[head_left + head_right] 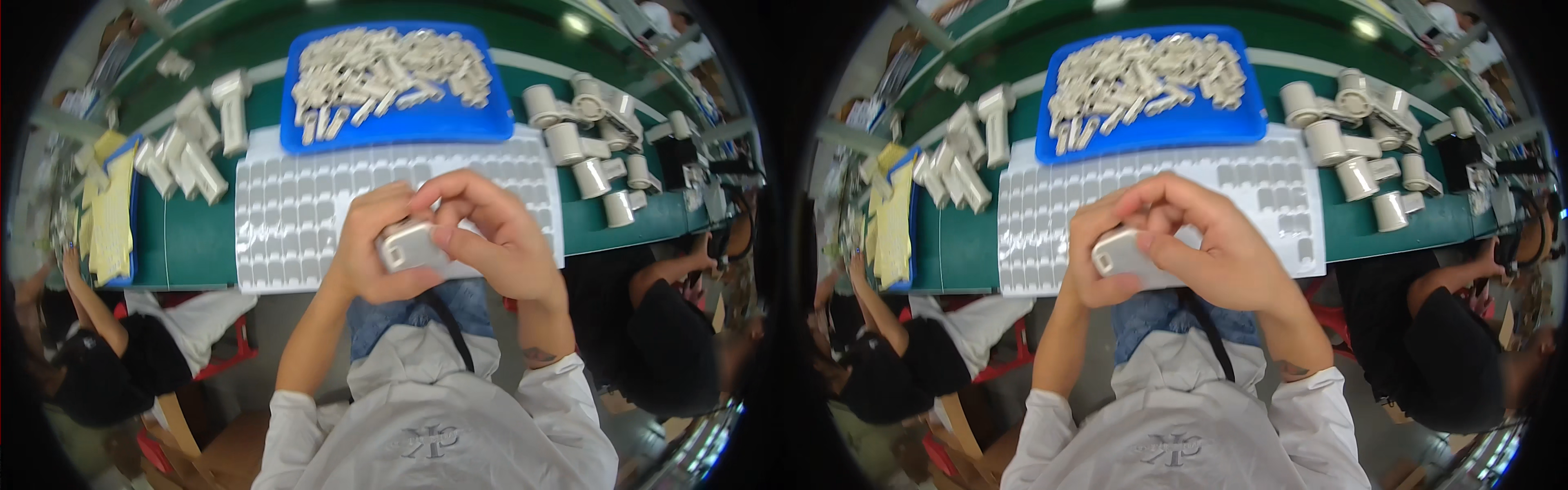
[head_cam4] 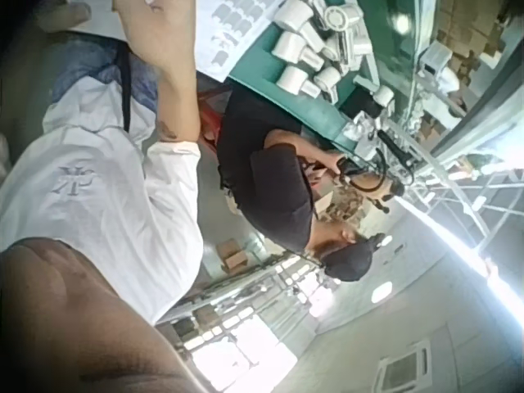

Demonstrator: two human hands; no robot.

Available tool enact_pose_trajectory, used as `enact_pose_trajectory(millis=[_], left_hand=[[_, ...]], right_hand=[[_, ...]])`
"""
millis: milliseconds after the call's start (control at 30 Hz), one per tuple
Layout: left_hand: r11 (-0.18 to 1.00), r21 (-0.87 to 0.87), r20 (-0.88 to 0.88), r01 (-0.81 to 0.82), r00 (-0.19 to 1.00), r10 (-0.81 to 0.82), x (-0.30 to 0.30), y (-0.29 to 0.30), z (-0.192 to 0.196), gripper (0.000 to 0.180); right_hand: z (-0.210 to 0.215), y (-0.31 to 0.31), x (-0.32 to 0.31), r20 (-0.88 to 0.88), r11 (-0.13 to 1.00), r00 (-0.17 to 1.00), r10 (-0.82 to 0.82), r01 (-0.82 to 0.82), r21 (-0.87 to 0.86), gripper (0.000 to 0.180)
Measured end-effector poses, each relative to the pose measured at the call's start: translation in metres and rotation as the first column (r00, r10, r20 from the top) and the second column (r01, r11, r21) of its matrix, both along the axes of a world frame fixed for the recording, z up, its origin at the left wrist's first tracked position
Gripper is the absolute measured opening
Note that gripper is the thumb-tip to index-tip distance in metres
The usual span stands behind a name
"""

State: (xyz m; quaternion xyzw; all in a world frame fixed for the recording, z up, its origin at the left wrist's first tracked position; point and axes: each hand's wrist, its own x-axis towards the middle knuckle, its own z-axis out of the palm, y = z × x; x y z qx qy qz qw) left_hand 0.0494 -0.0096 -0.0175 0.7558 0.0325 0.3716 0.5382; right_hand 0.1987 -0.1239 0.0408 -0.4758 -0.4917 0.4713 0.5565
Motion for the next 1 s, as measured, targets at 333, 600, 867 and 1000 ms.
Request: enact_pose_trajectory(millis=[333, 600, 867, 1000], left_hand=[[0.932, -0.183, 0.205, -0.313, 0.915, 0.347, -0.008, 0.063, 0.044, 0.052], [0.820, 0.392, -0.258, -0.417, 0.806, 0.533, 0.064, 0.227, 0.092, 0.043], [0.683, 0.708, -0.516, -0.180, 0.529, 0.674, 0.119, 0.395, 0.028, 0.043], [0.497, 0.854, -0.361, -0.152, 0.514, 0.778, 0.132, 0.454, -0.047, 0.053]], right_hand=[[-0.078, -0.051, 0.060, 0.165, 0.915, 0.912, -0.376, 0.394, -0.091, 0.016], [-0.083, -0.087, 0.102, 0.128, 0.850, 0.858, -0.498, 0.512, -0.124, 0.014], [-0.088, -0.082, 0.111, 0.237, 0.815, 0.826, -0.512, 0.554, -0.170, 0.013], [-0.092, -0.086, 0.103, 0.339, 0.806, 0.774, -0.534, 0.587, -0.072, 0.014]])
